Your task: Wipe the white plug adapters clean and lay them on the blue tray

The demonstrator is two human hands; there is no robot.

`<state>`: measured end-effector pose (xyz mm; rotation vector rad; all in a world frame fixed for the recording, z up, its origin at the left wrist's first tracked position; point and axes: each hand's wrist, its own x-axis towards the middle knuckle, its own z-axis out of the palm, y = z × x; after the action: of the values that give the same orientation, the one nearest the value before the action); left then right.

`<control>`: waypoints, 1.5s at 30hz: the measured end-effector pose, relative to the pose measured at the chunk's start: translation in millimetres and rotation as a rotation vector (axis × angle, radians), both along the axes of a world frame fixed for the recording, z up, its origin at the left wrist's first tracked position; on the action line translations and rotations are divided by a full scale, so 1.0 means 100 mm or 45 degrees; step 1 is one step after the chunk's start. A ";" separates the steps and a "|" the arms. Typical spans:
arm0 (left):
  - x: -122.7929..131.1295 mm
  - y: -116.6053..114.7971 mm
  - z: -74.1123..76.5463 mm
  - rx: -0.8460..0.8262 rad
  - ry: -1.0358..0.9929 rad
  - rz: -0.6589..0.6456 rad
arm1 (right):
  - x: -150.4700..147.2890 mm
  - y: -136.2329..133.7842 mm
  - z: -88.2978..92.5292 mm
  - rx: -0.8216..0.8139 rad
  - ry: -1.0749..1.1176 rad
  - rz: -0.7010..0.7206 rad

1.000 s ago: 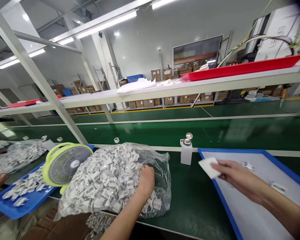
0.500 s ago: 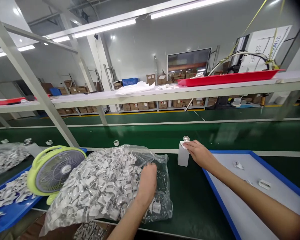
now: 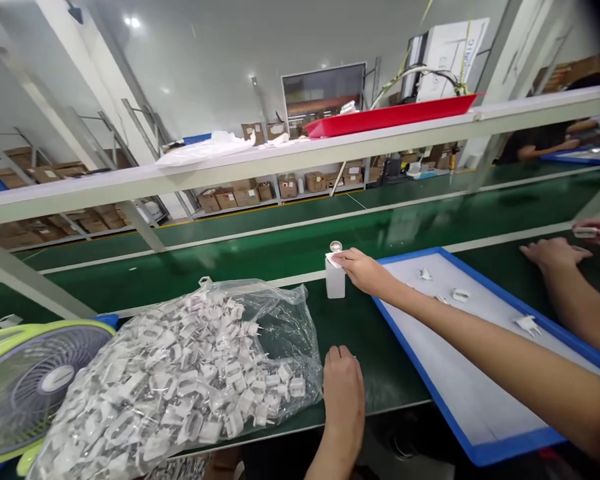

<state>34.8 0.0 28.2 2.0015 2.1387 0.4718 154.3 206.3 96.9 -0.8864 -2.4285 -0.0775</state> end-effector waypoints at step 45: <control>-0.40 -0.05 -0.42 0.164 -0.614 -0.328 | 0.01 -2.09 -1.20 -0.647 0.634 -0.059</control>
<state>-5.4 -4.9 -14.2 1.9372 1.5762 0.9527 155.3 -2.6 -23.5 -1.0261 -1.9760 0.6890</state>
